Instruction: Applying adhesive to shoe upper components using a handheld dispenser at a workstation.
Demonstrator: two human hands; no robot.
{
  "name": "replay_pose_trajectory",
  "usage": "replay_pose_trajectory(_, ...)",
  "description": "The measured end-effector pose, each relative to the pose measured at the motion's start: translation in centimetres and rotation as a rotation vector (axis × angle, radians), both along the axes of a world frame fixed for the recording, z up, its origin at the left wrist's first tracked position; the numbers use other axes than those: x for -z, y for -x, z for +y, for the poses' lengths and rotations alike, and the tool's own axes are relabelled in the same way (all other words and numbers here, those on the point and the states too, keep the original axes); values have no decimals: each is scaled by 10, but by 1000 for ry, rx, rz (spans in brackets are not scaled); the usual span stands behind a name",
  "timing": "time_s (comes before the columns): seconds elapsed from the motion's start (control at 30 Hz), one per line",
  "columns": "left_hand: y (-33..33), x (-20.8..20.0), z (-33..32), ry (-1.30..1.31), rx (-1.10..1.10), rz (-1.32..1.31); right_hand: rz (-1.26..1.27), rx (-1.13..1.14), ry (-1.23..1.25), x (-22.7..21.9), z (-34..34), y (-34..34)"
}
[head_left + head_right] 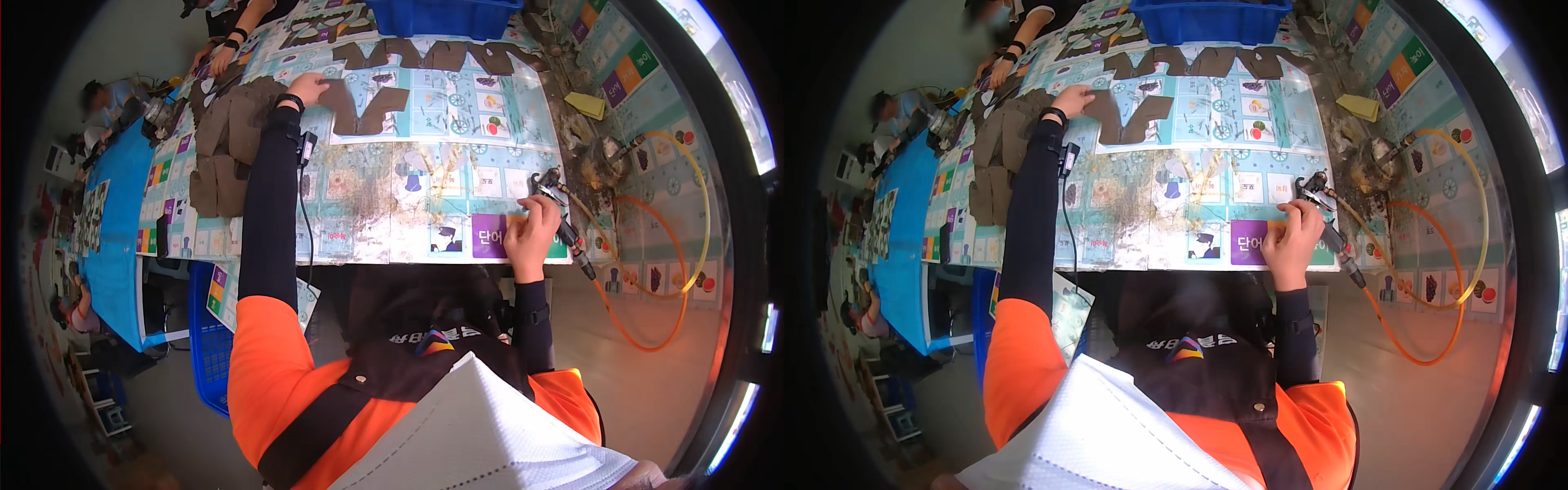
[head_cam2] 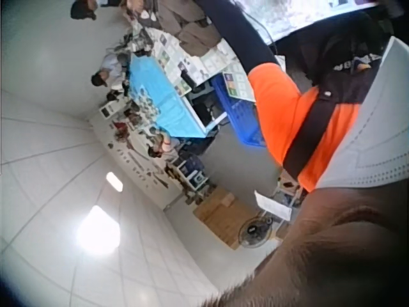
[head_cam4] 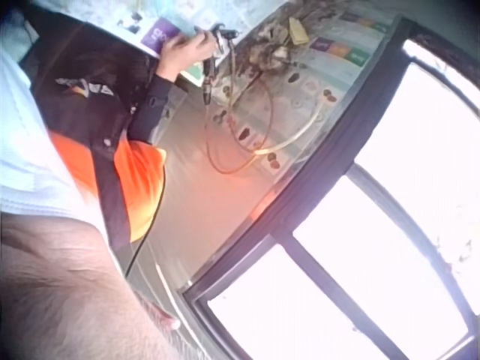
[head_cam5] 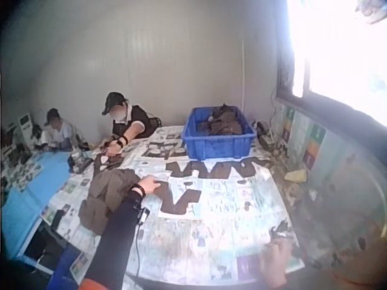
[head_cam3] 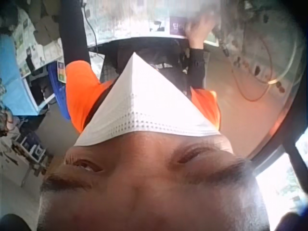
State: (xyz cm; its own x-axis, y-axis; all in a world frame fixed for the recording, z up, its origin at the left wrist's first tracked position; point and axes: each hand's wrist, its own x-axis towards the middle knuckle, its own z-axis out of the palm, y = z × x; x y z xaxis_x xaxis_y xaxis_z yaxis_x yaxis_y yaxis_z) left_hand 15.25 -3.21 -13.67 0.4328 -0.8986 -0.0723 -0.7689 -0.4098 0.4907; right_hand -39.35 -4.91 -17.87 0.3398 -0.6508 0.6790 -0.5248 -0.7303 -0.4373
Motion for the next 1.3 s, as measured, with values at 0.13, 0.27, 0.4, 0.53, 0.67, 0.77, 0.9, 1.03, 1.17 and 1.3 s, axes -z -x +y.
replay_pose_trajectory(0.13, -19, 32, -5, 76, -131, -437, 0, 18, 16, 1, 1, -1)
replay_pose_trajectory(0.27, -25, 35, -6, -92, -299, -121, 30, 0, -1, 3, 0, -1)
replay_pose_trajectory(0.4, -29, 37, -2, -43, -155, -262, 25, 7, -13, 4, -1, -1)
replay_pose_trajectory(0.53, -30, 40, -4, 27, -246, -310, -24, 10, -18, 3, 0, 0)
replay_pose_trajectory(0.67, -31, 42, -9, 77, -287, -326, 0, -32, -20, 2, 3, 3)
replay_pose_trajectory(0.77, -32, 46, -5, 63, -246, -306, -14, -95, -21, 3, 7, 4)
replay_pose_trajectory(0.9, -23, 41, 9, 121, -320, -419, -74, -110, -86, 6, 14, 4)
replay_pose_trajectory(1.03, 9, 13, 36, 190, -196, -309, -37, -95, -75, 10, 15, 4)
replay_pose_trajectory(1.17, 48, -19, 85, 361, -84, -113, -59, -79, -69, 12, 16, 3)
replay_pose_trajectory(1.3, 46, -47, 160, 361, -165, -32, -55, -55, -101, 13, 21, -2)
